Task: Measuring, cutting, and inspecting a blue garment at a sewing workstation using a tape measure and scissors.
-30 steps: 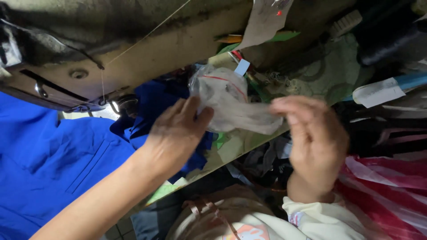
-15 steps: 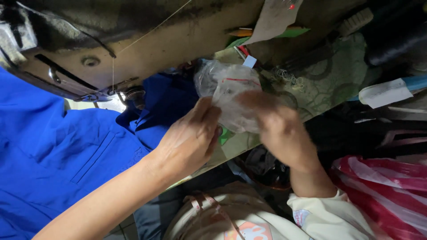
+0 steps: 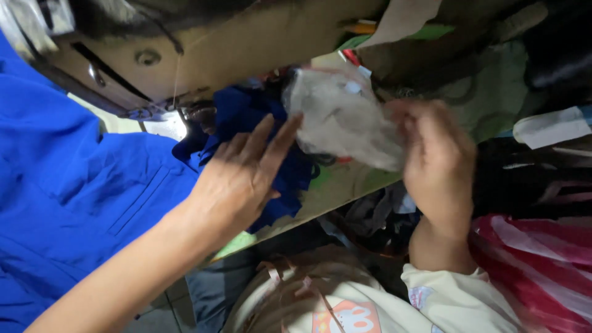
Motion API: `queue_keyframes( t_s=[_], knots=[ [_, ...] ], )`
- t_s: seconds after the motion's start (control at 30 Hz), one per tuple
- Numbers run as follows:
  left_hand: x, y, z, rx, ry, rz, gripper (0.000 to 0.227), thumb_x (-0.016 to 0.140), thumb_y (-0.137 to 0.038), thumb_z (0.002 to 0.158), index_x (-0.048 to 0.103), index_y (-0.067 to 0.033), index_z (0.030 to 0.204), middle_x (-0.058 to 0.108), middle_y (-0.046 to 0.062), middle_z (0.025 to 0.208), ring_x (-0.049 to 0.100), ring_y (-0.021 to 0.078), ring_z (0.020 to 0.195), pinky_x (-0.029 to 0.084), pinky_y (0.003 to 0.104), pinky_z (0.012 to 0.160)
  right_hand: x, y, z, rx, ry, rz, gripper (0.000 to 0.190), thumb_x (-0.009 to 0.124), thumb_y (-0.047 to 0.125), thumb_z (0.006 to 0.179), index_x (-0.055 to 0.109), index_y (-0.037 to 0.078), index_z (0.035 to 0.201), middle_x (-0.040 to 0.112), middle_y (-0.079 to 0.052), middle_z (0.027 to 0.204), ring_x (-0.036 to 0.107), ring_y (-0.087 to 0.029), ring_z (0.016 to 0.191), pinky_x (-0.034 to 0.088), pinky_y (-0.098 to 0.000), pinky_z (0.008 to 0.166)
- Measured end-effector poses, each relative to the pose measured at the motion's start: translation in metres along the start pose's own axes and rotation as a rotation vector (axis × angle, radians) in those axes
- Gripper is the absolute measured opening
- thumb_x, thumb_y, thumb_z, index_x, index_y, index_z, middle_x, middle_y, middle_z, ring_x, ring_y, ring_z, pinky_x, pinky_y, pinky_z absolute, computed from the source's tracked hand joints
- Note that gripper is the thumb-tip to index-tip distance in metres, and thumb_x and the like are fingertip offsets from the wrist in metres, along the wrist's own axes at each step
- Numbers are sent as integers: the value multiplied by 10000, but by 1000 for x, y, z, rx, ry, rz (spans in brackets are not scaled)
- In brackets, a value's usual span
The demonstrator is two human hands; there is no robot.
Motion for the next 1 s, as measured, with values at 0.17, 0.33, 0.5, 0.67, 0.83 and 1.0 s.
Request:
queue_keyframes(
  t_s=[0.17,0.33,0.5,0.67,0.83,1.0],
  knots=[
    [8,7,9,-51,87,-90,1373,892,-183,625,-13,-163,1656,371,326,1627,632,418,1110,512,445,821,-8,33,-15,-97,14,-85,317,775,289,991,699,85,1221,667,-140,1133,660,-334,1017,535,-441,846],
    [15,21,11,-33,84,-71,1638,1025,-374,441,-55,-110,1645,462,307,1550,645,400,1021,524,438,774,56,61,-13,-383,255,-97,379,683,53,1003,624,136,1369,557,-75,931,569,-179,740,489,-301,618],
    [27,26,-1,-20,90,137,1633,1017,-462,383,94,-35,1662,601,111,1094,610,321,896,481,421,673,70,4,12,-252,179,-249,376,548,36,1093,545,83,1466,656,-145,1068,594,-232,812,482,-332,640],
    [31,27,-10,26,-9,119,862,948,-393,414,601,-111,1151,592,81,936,563,319,881,439,442,685,62,-6,11,-129,160,-18,397,657,13,1102,552,27,1485,556,-150,1040,504,-289,754,415,-506,670],
    [7,17,-11,50,-111,100,311,803,-183,623,602,-115,850,554,130,1052,550,319,799,452,447,616,73,27,-2,-214,222,-62,220,702,90,1022,642,43,1229,626,-115,950,580,-270,842,480,-397,698],
    [5,12,-14,71,-114,151,84,636,-91,856,583,-153,836,599,70,912,562,317,753,434,443,576,116,33,-1,-185,383,-79,484,792,390,929,655,56,1251,618,-108,1003,627,-298,929,522,-430,693]
  ],
)
Point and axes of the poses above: each hand's wrist, its own z-axis towards the middle knuckle, its own x-axis out of the palm, y = z × x, the point moved 10 cm from there along z, towards the middle knuckle
